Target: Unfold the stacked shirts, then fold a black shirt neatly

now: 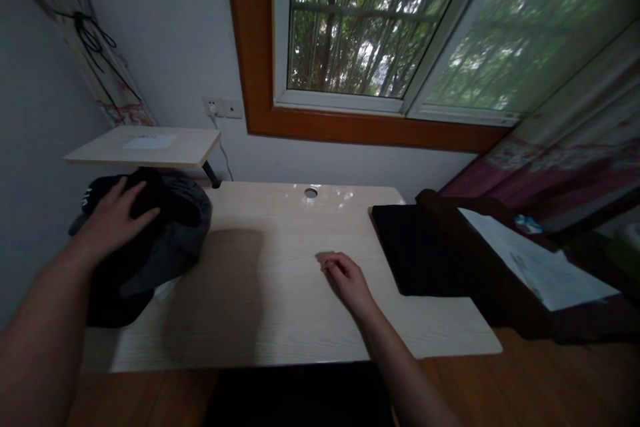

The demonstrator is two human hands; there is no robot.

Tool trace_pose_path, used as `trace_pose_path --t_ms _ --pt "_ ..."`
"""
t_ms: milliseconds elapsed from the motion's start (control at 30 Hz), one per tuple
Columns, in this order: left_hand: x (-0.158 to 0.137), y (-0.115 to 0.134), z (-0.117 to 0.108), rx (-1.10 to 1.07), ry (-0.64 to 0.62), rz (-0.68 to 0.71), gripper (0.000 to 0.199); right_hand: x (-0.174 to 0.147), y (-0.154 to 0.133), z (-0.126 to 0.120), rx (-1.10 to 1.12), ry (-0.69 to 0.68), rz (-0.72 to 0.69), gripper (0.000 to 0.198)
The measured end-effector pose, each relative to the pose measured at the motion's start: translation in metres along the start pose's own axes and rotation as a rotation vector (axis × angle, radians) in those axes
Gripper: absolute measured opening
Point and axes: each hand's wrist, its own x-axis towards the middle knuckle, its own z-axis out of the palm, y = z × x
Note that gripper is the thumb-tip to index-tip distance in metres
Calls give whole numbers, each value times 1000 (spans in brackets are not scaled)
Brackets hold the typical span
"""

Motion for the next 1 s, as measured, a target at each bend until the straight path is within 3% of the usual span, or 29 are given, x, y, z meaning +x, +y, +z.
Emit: trace_pose_path --t_ms 100,233,333,400,533,633,733,833,900,1000 --pt "-5 -6 25 132 -118 117 54 -2 -1 0 -35 -25 -14 25" --pt "-6 -13 33 113 -212 227 47 -2 2 0 -18 -35 5 26" --pt "-2 -15 28 44 -284 214 48 -2 2 0 -17 -42 1 25" --pt "1 -12 21 -66 -303 131 44 -2 1 0 -14 -43 -4 24" --pt "3 -6 -1 -176 -224 13 35 -3 0 -1 -9 -35 1 24" --pt "3 -7 -15 -135 -204 44 33 -3 0 -1 -4 -35 -1 25" --pt "-2 -12 -18 -46 -297 46 33 -3 -1 -1 -4 -39 2 25" --pt "-12 -12 -15 22 -371 145 42 -3 -1 0 4 -38 7 26" --pt "-18 -7 -15 55 -275 212 42 -3 0 0 33 -36 20 26" --pt "-14 2 -15 168 45 166 39 -2 2 1 74 -31 52 28"
